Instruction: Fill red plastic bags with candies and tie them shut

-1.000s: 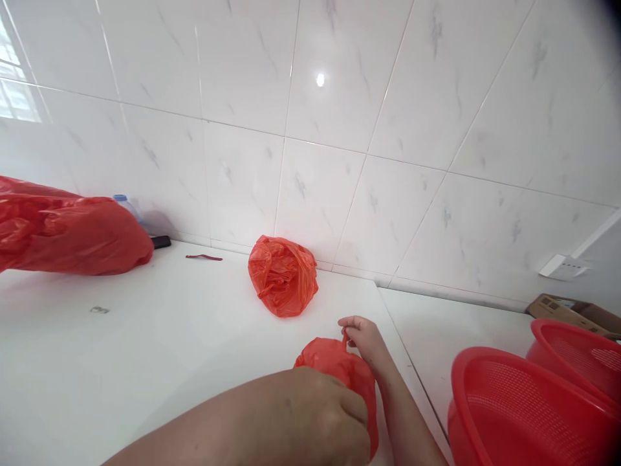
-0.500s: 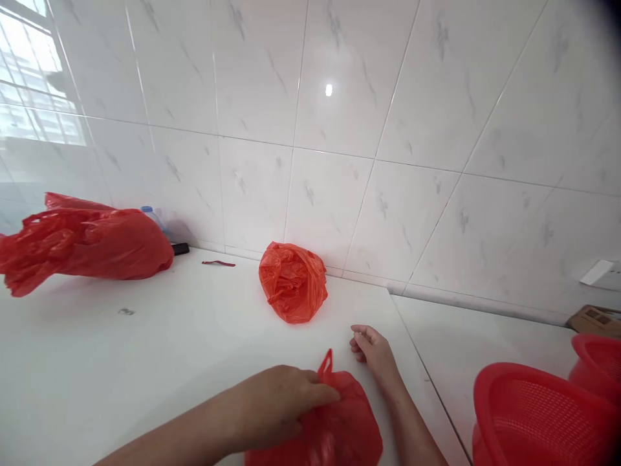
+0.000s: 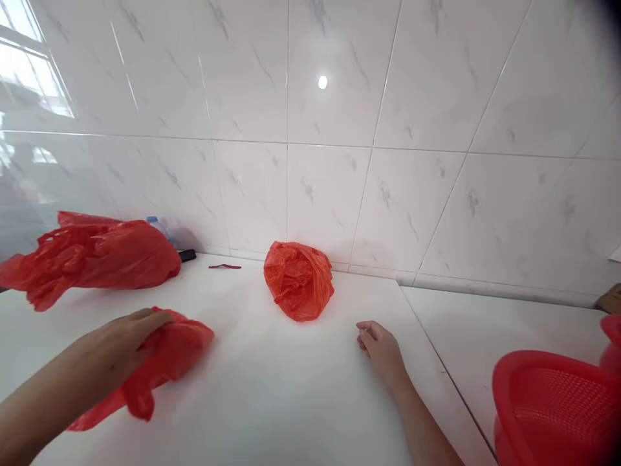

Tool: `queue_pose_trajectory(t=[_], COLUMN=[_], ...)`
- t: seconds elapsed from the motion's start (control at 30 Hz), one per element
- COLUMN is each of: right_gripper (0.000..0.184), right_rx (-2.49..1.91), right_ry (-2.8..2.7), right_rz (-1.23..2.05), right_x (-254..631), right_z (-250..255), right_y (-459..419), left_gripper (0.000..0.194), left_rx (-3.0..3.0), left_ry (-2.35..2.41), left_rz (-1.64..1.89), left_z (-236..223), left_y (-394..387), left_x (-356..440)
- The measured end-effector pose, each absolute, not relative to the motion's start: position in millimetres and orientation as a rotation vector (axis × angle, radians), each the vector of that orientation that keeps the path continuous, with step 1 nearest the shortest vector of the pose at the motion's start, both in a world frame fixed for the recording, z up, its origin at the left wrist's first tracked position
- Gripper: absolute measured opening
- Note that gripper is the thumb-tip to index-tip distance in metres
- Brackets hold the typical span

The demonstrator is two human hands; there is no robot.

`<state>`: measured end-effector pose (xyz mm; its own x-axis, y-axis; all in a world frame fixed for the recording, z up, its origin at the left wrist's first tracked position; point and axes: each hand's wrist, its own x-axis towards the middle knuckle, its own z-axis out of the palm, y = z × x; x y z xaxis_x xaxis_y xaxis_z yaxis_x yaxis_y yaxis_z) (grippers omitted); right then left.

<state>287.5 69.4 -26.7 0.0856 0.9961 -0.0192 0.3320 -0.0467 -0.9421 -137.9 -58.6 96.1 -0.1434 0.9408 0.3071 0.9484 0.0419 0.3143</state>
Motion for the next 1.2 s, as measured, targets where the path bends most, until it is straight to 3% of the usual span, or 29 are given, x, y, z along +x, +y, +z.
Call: queue_pose_trajectory(t=[0.1, 0.2, 0.4, 0.6, 0.73, 1.07, 1.2], right_gripper=[0.025, 0.024, 0.025, 0.028, 0.028, 0.030, 0.055], right_rx=[-1.532, -1.538, -1.535, -1.515, -1.496, -1.480, -1.483], right_ry=[-1.393, -1.410, -1.403, -1.350, -1.320, -1.360, -1.464], right_rz=[0.964, 0.952, 0.986, 1.016, 1.023, 0.956, 0.740], right_x=[287, 286, 287, 290, 290, 290, 275], right_z=[-26, -25, -22, -25, -30, -28, -16], right_y=[68, 66, 65, 68, 72, 71, 57], left_gripper=[0.045, 0.056, 0.049, 0.026, 0.030, 0.040, 0.029], left_rx=[-2.061, -2.301, -2.842, -2.666, -2.559, -2.338, -2.604], left_ry=[-2.250, -2.165, -1.842, -1.719, -1.741, -1.794, -1.781], left_rz=[-0.412, -0.411, -0.595, -0.674, -0.631, -1.083, -1.121], left_z=[87, 84, 83, 74, 66, 85, 75], left_y=[-55, -43, 21, 105, 137, 125, 115], left_x=[-142, -111, -27, 16, 25, 24, 25])
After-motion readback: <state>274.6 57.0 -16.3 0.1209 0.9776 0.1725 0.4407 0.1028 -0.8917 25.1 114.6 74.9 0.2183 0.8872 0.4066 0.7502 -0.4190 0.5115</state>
